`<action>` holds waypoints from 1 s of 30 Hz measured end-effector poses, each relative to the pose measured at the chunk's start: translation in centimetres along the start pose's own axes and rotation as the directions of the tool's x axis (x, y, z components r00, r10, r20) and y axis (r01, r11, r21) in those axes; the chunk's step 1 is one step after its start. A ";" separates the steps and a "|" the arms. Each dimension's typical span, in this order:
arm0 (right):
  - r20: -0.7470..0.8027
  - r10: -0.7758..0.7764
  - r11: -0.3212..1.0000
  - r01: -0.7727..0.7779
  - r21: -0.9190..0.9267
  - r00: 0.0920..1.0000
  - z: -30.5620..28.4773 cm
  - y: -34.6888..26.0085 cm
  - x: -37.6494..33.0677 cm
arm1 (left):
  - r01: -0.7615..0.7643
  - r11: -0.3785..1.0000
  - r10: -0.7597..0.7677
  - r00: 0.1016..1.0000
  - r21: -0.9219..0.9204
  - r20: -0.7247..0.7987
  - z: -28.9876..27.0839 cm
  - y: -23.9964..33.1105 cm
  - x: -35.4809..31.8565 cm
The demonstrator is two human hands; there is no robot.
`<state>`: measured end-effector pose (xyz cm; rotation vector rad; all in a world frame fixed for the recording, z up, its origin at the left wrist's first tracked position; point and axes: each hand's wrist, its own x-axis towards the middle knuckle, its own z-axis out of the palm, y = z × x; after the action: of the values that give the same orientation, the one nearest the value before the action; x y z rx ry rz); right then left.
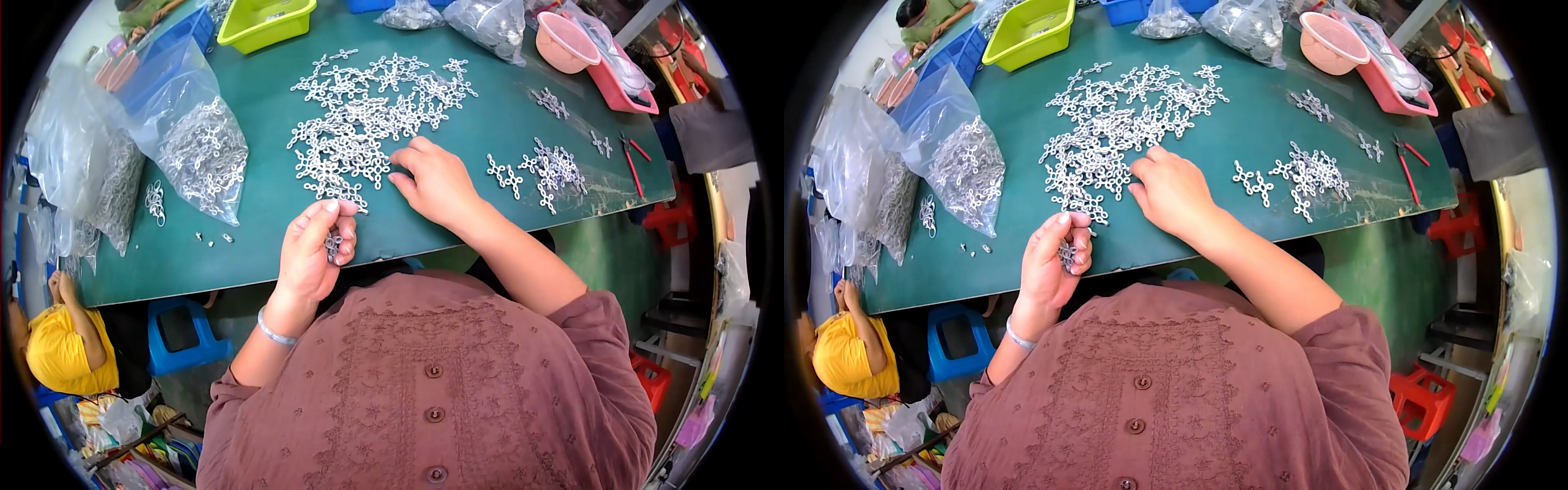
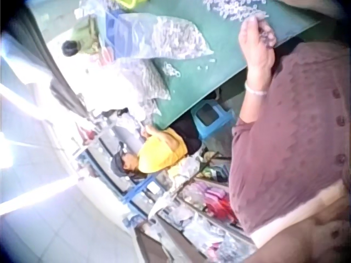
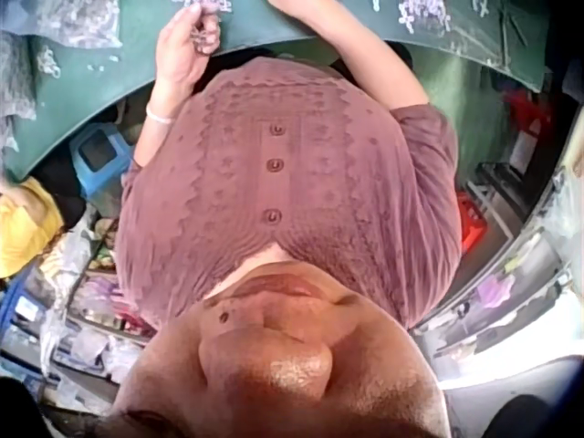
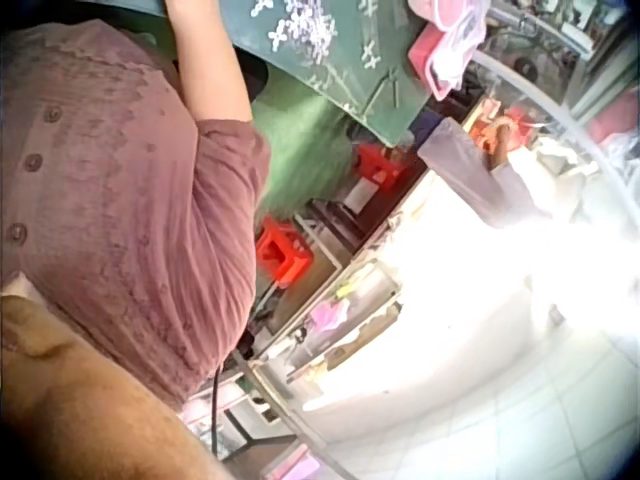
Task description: The person repeatedly picks up small silver metal links from a green table and interlocks them by hand to form short chains. The person handles the links one at a time, occasionally placing completed chains back on the table. No tools are used.
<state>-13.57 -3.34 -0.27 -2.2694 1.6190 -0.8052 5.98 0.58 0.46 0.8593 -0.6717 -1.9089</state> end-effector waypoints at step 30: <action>0.430 0.221 0.487 -0.481 0.729 0.875 -2.5 -1.5 -3.6 | 0.045 0.981 -0.035 0.998 0.189 -0.056 2.0 -0.2 1.6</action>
<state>-14.62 0.81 1.43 -1.2301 1.1315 -0.8284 3.76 -0.60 1.08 1.0463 -0.8207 -1.8716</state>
